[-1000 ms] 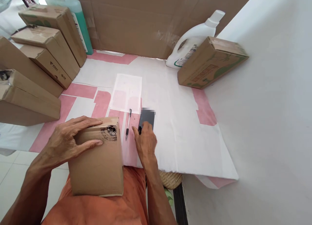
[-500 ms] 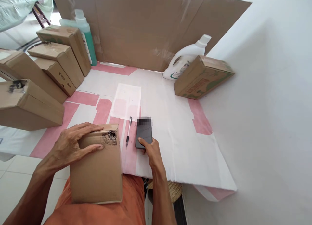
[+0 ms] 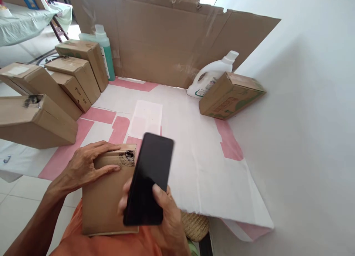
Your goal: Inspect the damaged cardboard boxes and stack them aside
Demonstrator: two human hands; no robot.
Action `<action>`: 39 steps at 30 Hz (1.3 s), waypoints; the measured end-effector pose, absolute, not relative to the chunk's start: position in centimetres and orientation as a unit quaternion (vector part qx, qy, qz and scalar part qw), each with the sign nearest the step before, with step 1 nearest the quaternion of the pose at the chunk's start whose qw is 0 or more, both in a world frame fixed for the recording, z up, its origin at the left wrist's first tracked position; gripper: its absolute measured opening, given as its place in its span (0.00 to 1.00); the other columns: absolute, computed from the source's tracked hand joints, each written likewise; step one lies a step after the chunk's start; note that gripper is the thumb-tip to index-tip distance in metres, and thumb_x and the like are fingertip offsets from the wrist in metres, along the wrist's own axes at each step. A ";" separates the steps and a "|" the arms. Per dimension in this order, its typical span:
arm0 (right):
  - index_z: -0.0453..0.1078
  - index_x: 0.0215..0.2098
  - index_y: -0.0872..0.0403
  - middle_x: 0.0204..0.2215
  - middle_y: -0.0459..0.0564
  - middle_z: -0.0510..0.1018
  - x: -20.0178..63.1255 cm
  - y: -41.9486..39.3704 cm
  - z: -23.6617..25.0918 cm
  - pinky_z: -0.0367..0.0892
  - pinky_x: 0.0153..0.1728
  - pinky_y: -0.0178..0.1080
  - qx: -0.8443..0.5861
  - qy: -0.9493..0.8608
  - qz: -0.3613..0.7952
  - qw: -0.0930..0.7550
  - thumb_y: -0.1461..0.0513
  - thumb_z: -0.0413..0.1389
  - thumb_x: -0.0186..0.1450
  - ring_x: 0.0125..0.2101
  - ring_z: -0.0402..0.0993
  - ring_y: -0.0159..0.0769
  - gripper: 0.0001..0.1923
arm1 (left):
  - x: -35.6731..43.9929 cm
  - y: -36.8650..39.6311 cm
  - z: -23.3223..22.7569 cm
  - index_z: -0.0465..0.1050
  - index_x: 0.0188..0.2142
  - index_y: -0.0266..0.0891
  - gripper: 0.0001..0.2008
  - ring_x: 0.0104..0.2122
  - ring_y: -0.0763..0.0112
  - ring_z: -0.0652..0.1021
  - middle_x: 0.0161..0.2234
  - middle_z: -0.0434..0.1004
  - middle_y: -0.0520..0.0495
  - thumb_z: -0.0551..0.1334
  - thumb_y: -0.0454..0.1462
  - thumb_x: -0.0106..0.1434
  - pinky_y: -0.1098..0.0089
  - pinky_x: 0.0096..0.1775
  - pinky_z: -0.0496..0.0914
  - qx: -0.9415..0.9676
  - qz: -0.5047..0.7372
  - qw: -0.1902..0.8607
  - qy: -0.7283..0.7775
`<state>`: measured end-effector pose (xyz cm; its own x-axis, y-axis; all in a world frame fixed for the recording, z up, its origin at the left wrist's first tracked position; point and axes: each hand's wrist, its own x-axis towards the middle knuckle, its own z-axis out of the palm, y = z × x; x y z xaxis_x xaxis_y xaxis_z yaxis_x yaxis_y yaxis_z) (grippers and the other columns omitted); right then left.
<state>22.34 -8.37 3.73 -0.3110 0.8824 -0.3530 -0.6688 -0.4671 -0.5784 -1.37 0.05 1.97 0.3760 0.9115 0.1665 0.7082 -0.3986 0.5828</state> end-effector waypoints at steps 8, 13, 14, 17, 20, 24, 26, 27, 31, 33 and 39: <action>0.84 0.43 0.58 0.39 0.59 0.85 20.6 -9.0 1.9 0.77 0.35 0.41 -0.291 -0.108 0.859 0.408 0.30 0.49 0.71 0.33 0.83 0.43 0.43 | -1.4 0.2 1.9 0.81 0.56 0.44 0.19 0.49 0.55 0.85 0.52 0.86 0.47 0.72 0.46 0.68 0.56 0.52 0.76 0.798 0.245 0.216 0.507; 0.84 0.50 0.59 0.42 0.60 0.86 20.1 -8.9 1.6 0.78 0.40 0.45 -0.270 -0.066 0.877 0.391 0.34 0.51 0.72 0.34 0.84 0.45 0.40 | -1.4 0.2 2.0 0.80 0.55 0.45 0.15 0.49 0.56 0.84 0.52 0.86 0.47 0.68 0.43 0.70 0.56 0.52 0.76 0.796 0.243 0.230 0.504; 0.84 0.50 0.59 0.43 0.61 0.86 20.0 -8.9 1.7 0.78 0.42 0.47 -0.269 -0.061 0.879 0.389 0.34 0.50 0.73 0.35 0.84 0.46 0.40 | -1.4 0.2 2.0 0.80 0.55 0.46 0.15 0.49 0.56 0.84 0.52 0.86 0.47 0.68 0.42 0.70 0.57 0.52 0.76 0.796 0.242 0.231 0.504; 0.84 0.48 0.59 0.43 0.61 0.86 19.8 -8.9 2.2 0.77 0.47 0.51 -0.263 -0.053 0.886 0.379 0.34 0.51 0.72 0.37 0.84 0.48 0.39 | -1.4 0.2 2.1 0.80 0.55 0.45 0.15 0.50 0.56 0.84 0.53 0.86 0.47 0.66 0.41 0.70 0.56 0.52 0.76 0.796 0.238 0.233 0.506; 0.85 0.48 0.58 0.44 0.63 0.86 19.7 -9.0 2.3 0.77 0.49 0.53 -0.262 -0.059 0.888 0.372 0.33 0.51 0.72 0.38 0.84 0.49 0.40 | -1.5 0.2 2.0 0.80 0.56 0.45 0.16 0.51 0.55 0.84 0.54 0.86 0.46 0.66 0.41 0.70 0.56 0.53 0.76 0.796 0.240 0.233 0.505; 0.85 0.50 0.59 0.45 0.63 0.87 19.8 -9.5 2.2 0.77 0.48 0.52 -0.259 -0.064 0.888 0.375 0.34 0.53 0.71 0.39 0.85 0.50 0.39 | -1.5 0.3 1.9 0.80 0.57 0.43 0.17 0.51 0.55 0.84 0.54 0.86 0.45 0.66 0.42 0.70 0.55 0.54 0.75 0.798 0.238 0.230 0.504; 0.85 0.50 0.59 0.45 0.62 0.88 20.4 -9.5 2.2 0.79 0.47 0.50 -0.269 -0.062 0.880 0.386 0.34 0.55 0.71 0.39 0.86 0.48 0.39 | -1.5 0.3 1.9 0.80 0.57 0.43 0.18 0.50 0.55 0.84 0.53 0.86 0.45 0.68 0.45 0.70 0.56 0.53 0.76 0.797 0.238 0.227 0.506; 0.85 0.49 0.58 0.44 0.61 0.88 20.8 -9.3 2.2 0.80 0.47 0.49 -0.279 -0.065 0.872 0.397 0.34 0.56 0.70 0.38 0.86 0.48 0.38 | -1.4 0.3 1.9 0.80 0.57 0.43 0.19 0.50 0.55 0.85 0.53 0.86 0.45 0.69 0.46 0.70 0.56 0.52 0.76 0.797 0.240 0.224 0.507; 0.85 0.45 0.53 0.40 0.58 0.89 23.9 -7.3 0.9 0.82 0.41 0.51 -0.415 -0.116 0.750 0.502 0.32 0.60 0.65 0.35 0.87 0.50 0.36 | -1.3 0.4 1.9 0.81 0.55 0.44 0.20 0.49 0.56 0.85 0.51 0.87 0.46 0.71 0.49 0.68 0.59 0.50 0.77 0.797 0.249 0.206 0.510; 0.83 0.42 0.52 0.35 0.56 0.88 26.0 -5.9 -0.8 0.82 0.38 0.51 -0.541 -0.163 0.615 0.550 0.30 0.60 0.62 0.32 0.86 0.50 0.37 | -1.3 0.5 1.8 0.81 0.55 0.45 0.19 0.49 0.56 0.86 0.52 0.87 0.46 0.71 0.49 0.68 0.60 0.50 0.77 0.800 0.249 0.201 0.507; 0.63 0.22 0.48 0.18 0.43 0.69 31.4 -3.7 -7.7 0.62 0.21 0.40 -0.751 -0.278 0.387 0.458 0.27 0.59 0.58 0.20 0.62 0.35 0.36 | -1.3 0.7 1.6 0.81 0.56 0.47 0.19 0.49 0.56 0.86 0.53 0.87 0.47 0.70 0.48 0.69 0.60 0.51 0.77 0.797 0.244 0.206 0.512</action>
<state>31.42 -3.72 -7.70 0.5462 0.7716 -0.3259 0.0633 -0.4260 -0.9025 -1.34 0.67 1.60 0.3554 0.9175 0.1785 0.7159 -0.3900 0.5791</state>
